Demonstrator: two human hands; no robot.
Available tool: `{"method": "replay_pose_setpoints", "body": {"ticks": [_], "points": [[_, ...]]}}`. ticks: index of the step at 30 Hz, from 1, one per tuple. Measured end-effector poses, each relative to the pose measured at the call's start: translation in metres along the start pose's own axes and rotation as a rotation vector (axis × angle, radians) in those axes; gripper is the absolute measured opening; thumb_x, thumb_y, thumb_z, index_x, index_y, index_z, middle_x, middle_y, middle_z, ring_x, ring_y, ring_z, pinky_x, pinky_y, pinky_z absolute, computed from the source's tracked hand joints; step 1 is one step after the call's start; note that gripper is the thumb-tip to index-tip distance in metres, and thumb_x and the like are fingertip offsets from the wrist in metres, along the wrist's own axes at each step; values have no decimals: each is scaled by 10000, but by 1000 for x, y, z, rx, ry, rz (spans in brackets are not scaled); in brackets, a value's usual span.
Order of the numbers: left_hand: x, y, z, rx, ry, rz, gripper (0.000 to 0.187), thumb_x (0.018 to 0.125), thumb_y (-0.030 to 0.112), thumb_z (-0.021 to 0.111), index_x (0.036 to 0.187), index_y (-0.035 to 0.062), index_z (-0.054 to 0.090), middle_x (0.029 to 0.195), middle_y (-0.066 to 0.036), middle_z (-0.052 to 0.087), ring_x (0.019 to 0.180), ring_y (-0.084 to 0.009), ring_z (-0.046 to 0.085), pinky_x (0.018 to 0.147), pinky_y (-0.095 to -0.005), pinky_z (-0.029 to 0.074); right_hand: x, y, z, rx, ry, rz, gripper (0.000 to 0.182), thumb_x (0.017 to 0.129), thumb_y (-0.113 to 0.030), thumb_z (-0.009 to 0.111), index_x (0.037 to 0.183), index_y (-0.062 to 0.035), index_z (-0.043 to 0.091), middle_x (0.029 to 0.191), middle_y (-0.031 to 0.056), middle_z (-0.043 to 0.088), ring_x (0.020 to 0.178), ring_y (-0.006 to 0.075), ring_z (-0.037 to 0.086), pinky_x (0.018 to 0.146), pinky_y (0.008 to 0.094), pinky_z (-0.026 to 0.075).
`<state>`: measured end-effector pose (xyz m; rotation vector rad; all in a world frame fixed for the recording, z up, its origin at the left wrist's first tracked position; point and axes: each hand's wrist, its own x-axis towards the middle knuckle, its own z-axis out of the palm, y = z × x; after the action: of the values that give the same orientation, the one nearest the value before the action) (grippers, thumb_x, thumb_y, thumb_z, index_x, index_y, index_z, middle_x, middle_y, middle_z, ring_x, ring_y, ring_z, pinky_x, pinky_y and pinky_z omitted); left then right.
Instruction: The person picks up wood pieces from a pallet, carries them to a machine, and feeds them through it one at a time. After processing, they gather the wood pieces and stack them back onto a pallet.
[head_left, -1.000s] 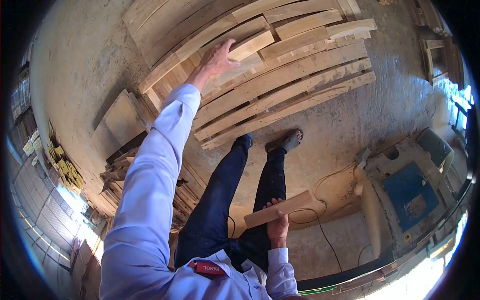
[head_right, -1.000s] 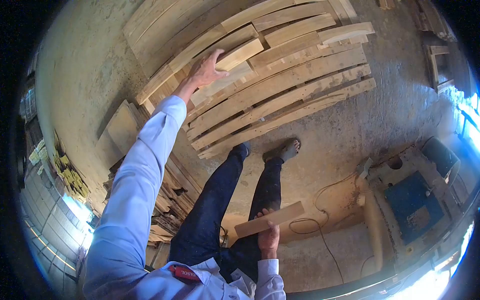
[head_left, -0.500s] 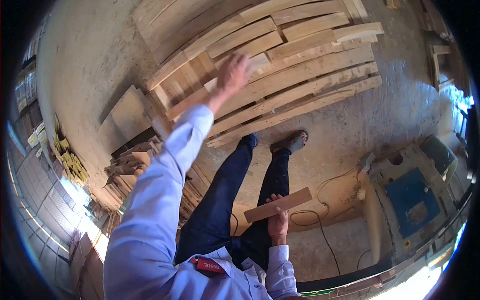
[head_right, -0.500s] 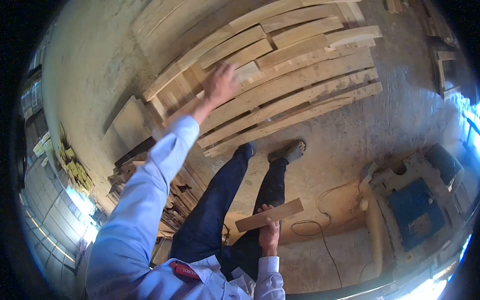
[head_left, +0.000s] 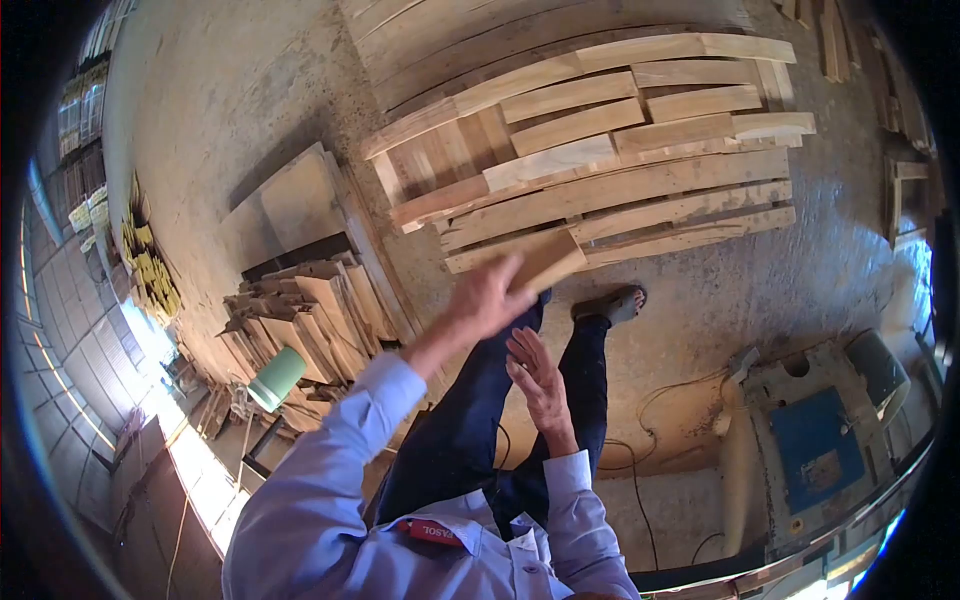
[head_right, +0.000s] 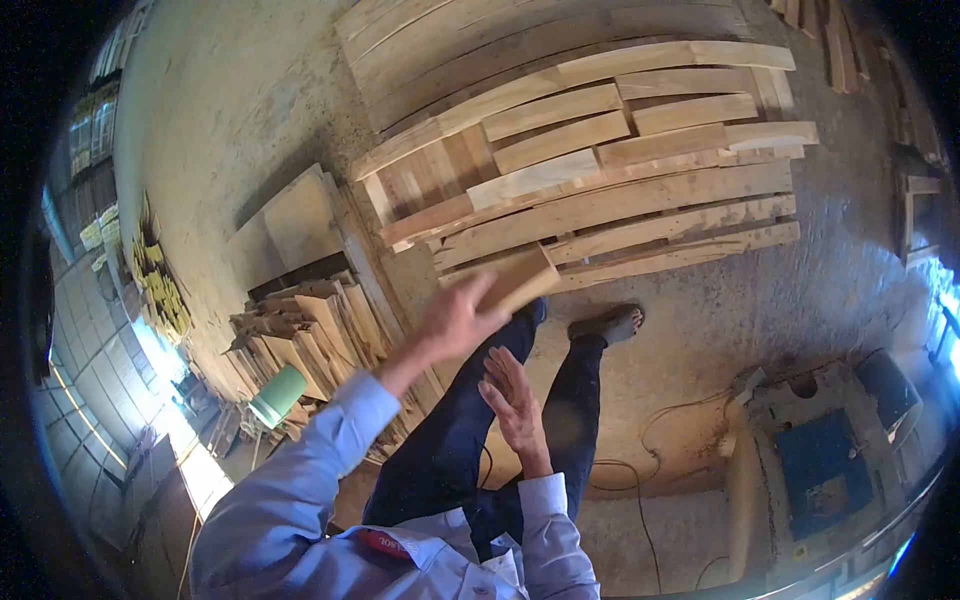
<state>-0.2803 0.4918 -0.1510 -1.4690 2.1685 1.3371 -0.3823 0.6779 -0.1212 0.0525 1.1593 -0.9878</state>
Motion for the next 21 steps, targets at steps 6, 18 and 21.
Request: {"method": "replay_pose_setpoints", "body": {"ticks": [6,18,21], "points": [[139,-151,-50,553,318,-39,652,946,265,690,1511,31,464,1466,-227,541,1333,-379,546,1097,-469,478,-59,20,-57,-1006,279,69,484,926,-194,712,1360,-12,598,1355,228,624,1312,408,538,1105,471,431],[220,-196,-33,637,369,20,570,874,171,756,1385,66,525,1301,-161,578,1198,-372,584,974,-478,539,-96,71,-112,-1387,493,136,451,899,-262,739,1287,-56,638,1373,130,628,1359,364,494,1159,508,349],[224,-203,-26,696,481,48,545,858,157,767,1342,74,529,1238,-142,586,1162,-365,592,932,-478,548,-97,74,-113,-1388,504,131,453,891,-291,747,1275,-71,649,1360,114,640,1359,353,497,1160,509,344]]}}
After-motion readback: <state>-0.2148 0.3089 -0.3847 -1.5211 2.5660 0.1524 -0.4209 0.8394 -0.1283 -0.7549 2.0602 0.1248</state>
